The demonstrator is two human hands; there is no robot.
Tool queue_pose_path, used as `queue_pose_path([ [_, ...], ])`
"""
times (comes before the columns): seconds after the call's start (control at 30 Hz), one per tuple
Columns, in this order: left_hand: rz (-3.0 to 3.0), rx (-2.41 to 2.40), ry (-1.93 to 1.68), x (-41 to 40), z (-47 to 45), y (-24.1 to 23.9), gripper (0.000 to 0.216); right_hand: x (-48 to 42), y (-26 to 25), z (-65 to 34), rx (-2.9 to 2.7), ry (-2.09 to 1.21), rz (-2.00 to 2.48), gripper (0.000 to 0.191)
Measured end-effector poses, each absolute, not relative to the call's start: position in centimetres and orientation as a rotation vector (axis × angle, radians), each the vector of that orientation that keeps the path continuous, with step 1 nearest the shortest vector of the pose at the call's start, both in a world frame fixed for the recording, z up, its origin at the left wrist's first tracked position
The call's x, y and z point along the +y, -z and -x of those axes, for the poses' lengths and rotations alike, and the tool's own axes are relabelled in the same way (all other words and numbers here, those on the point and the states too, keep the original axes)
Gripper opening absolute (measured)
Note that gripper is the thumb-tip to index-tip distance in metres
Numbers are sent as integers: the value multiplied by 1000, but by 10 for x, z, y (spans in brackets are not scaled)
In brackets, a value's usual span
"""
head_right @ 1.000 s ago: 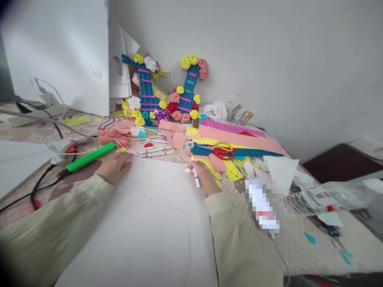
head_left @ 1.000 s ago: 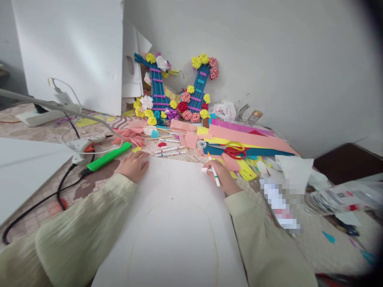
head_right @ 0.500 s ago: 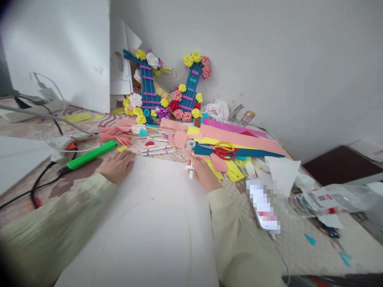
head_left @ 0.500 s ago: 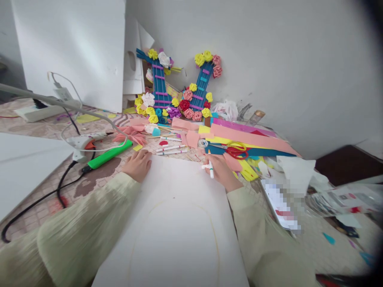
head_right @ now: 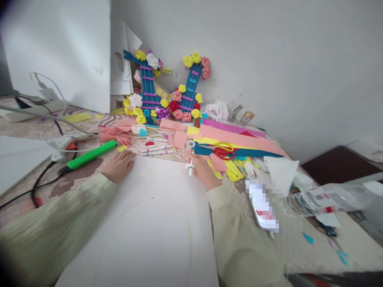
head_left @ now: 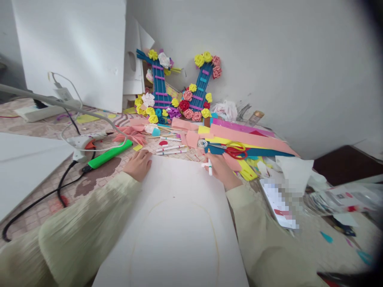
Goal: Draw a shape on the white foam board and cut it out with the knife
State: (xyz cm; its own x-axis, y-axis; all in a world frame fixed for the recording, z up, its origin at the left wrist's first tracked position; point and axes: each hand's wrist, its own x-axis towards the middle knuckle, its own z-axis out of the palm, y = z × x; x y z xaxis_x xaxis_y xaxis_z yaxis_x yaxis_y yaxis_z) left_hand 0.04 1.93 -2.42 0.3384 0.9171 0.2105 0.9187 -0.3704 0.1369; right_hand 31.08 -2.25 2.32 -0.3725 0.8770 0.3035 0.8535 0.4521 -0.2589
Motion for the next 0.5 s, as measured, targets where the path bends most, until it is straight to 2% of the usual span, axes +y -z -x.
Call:
queue_pose_path([
  [0.2,2601,-1636,472,27,4,33,34,-5,-20,-304,-2360,-80,1458,22],
  [0.5,2588,-1600,558,29,6,39,32,-6,-20,-312,-2399,-87,1469,25],
])
